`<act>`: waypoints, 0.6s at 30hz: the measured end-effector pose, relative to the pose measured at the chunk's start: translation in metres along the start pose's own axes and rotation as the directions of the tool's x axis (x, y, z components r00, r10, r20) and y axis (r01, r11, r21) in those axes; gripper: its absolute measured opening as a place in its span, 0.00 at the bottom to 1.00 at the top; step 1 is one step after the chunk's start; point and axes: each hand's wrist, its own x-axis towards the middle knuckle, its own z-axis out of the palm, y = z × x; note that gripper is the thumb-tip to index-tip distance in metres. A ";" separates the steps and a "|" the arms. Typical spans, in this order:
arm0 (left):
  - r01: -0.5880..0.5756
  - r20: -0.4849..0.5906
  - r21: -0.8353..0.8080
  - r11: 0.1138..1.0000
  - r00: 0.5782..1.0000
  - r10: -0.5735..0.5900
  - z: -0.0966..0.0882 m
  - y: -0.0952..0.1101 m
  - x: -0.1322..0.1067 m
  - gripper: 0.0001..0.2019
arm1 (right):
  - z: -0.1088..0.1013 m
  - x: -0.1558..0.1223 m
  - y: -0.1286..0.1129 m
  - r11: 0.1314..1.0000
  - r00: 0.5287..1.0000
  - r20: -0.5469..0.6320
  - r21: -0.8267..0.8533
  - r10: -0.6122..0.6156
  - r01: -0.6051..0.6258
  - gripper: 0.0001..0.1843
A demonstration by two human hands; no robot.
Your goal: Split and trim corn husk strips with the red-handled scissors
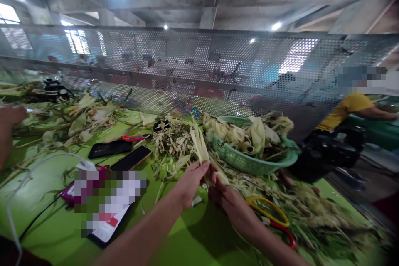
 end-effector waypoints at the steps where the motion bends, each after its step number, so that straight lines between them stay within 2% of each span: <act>1: -0.010 0.000 -0.034 0.999 1.000 0.010 0.000 0.001 0.000 0.16 | 0.001 -0.001 -0.001 1.000 1.000 0.028 -0.004 0.004 -0.004 0.18; 6: -0.043 -0.023 -0.160 0.986 0.999 0.040 0.002 0.006 0.000 0.15 | 0.008 -0.008 -0.005 0.996 0.988 0.151 -0.093 0.013 0.001 0.16; 9: -0.036 -0.035 -0.108 0.994 0.999 0.032 0.002 0.009 -0.001 0.17 | 0.006 -0.010 -0.009 0.991 0.984 0.176 -0.124 -0.022 0.044 0.15; 12: -0.047 -0.075 0.142 0.989 0.995 0.058 0.002 0.009 -0.002 0.19 | -0.008 -0.007 -0.018 0.997 0.993 0.104 -0.050 -0.051 0.056 0.11; 13: -0.065 -0.088 0.257 0.964 0.992 0.090 0.001 0.008 -0.002 0.19 | -0.014 -0.005 -0.022 0.999 0.998 0.055 0.008 -0.043 0.042 0.14; 15: -0.104 -0.079 0.474 0.874 0.984 0.160 0.002 0.004 -0.003 0.18 | -0.026 -0.002 -0.028 0.990 0.999 -0.041 0.142 0.008 -0.002 0.22; 18: -0.140 0.024 0.693 0.707 0.985 0.172 0.005 -0.004 -0.006 0.15 | -0.033 0.000 -0.032 0.914 0.998 -0.056 0.406 0.036 -0.011 0.22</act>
